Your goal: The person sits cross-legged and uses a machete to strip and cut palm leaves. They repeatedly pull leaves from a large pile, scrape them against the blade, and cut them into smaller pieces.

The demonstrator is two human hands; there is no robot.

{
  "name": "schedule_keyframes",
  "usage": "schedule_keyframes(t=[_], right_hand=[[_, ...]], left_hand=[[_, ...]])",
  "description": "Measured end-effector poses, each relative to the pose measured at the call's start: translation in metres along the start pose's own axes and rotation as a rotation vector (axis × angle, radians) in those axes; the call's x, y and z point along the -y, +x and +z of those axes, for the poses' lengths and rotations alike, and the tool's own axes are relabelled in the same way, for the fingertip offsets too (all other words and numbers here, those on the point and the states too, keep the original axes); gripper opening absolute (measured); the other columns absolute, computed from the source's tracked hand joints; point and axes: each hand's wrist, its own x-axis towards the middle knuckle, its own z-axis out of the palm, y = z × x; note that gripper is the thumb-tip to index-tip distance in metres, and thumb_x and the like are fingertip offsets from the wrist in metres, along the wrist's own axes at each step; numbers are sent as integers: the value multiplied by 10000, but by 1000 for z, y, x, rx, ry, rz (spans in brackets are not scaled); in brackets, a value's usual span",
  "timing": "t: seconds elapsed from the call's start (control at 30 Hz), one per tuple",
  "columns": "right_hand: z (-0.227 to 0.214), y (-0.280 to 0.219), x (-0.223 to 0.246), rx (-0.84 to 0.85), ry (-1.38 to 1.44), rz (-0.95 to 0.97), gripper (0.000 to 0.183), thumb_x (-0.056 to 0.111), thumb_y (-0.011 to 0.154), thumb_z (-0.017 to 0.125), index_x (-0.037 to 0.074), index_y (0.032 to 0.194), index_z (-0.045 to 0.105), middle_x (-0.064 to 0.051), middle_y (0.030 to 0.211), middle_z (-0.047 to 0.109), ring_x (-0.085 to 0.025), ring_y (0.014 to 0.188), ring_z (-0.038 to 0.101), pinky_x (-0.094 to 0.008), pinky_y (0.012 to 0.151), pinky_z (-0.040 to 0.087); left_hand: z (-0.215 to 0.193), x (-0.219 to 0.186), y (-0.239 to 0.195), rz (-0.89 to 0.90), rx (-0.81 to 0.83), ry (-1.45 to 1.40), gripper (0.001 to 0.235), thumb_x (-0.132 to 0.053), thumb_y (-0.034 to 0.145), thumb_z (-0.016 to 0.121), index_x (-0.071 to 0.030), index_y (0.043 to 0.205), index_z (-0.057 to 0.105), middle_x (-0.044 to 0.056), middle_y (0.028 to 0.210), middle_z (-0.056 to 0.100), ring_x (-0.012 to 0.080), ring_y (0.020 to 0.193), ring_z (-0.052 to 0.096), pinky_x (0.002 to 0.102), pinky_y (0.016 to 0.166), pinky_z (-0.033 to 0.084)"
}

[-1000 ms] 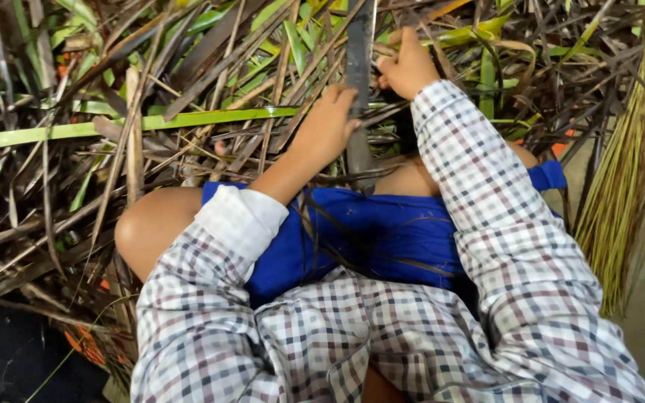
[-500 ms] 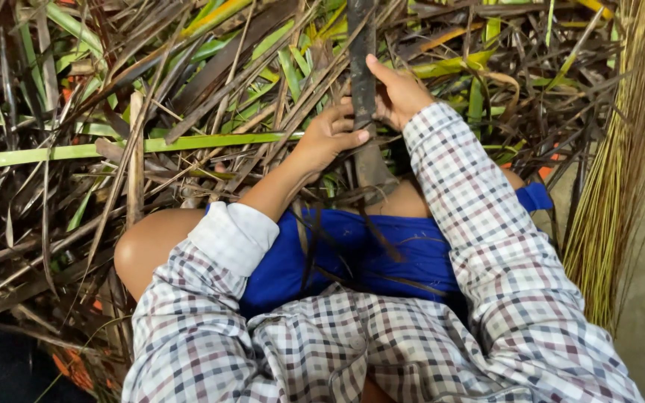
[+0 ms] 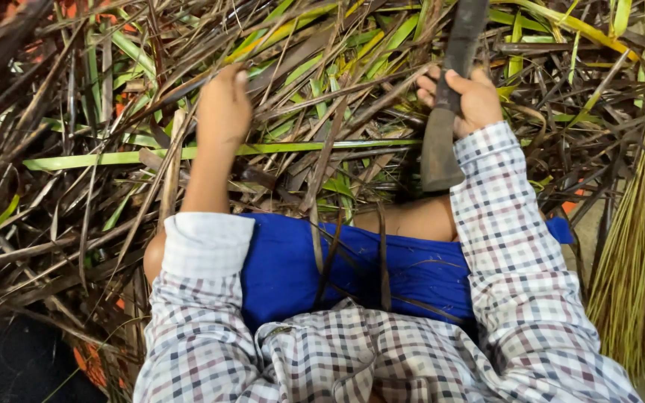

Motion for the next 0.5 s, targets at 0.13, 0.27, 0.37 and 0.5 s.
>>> schedule_keyframes(t=[0.13, 0.27, 0.37, 0.5], right_hand=[[-4, -8, 8, -7, 52, -155, 378, -25, 1056, 507, 34, 1417, 412, -246, 1129, 681, -452, 1140, 757, -540, 925, 728], [-11, -10, 11, 135, -92, -406, 438, 78, 1157, 498, 216, 1549, 361, -108, 1367, 498, -254, 1174, 689, -574, 1044, 758], [-7, -22, 12, 480, -321, -794, 367, 127, 1290, 470, 262, 1579, 289, -174, 1640, 264, -493, 1552, 393, -712, 1145, 622], [17, -50, 31, 558, -367, -816, 333, 94, 1274, 436, 246, 1545, 316, -121, 1584, 335, -397, 1492, 411, -720, 1156, 551]], left_hand=[[-24, 38, 9, -469, 196, 644, 362, -202, 1095, 502, 48, 1356, 532, 222, 1353, 445, 391, 1114, 565, 547, 902, 560], [-37, 41, 40, -351, 264, 978, 1005, -533, 859, 761, -57, 1594, 268, 247, 1647, 206, 456, 1484, 245, 624, 1213, 225], [-31, 4, 74, -12, -46, 962, 685, -621, 924, 743, -57, 1304, 661, 231, 1443, 567, 432, 1336, 430, 624, 1073, 298], [42, -12, 156, 517, -237, 635, 285, -372, 991, 816, -106, 1031, 723, 174, 963, 706, 393, 840, 646, 541, 664, 498]])
